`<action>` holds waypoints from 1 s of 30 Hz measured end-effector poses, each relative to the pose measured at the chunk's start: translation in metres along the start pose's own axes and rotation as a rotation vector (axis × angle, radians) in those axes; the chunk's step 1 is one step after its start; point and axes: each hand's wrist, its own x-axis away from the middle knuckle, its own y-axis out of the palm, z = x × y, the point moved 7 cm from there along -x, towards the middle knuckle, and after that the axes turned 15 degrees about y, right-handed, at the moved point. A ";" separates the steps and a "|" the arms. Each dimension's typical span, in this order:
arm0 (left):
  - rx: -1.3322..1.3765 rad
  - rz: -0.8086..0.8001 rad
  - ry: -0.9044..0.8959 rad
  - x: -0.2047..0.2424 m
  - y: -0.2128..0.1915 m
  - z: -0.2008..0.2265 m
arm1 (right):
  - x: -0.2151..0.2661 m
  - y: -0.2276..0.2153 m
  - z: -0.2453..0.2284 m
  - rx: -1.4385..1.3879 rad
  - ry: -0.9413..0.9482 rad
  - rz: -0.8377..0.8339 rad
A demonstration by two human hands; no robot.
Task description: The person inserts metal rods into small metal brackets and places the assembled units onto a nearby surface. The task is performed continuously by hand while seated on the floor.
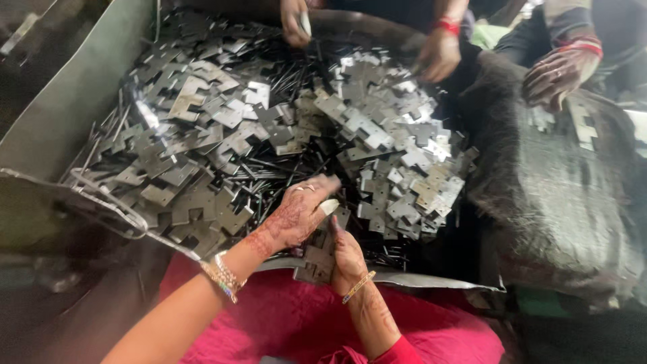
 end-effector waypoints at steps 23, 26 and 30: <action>-0.710 -0.147 -0.261 0.059 -0.051 0.040 | 0.128 -0.052 -0.090 1.136 -0.536 0.449; -0.800 -0.195 -0.209 0.071 -0.067 -0.005 | 0.176 -0.156 -0.208 0.513 -0.822 0.700; -0.585 -0.400 -0.353 0.086 -0.064 -0.080 | 0.240 -0.280 -0.345 0.533 -0.982 1.437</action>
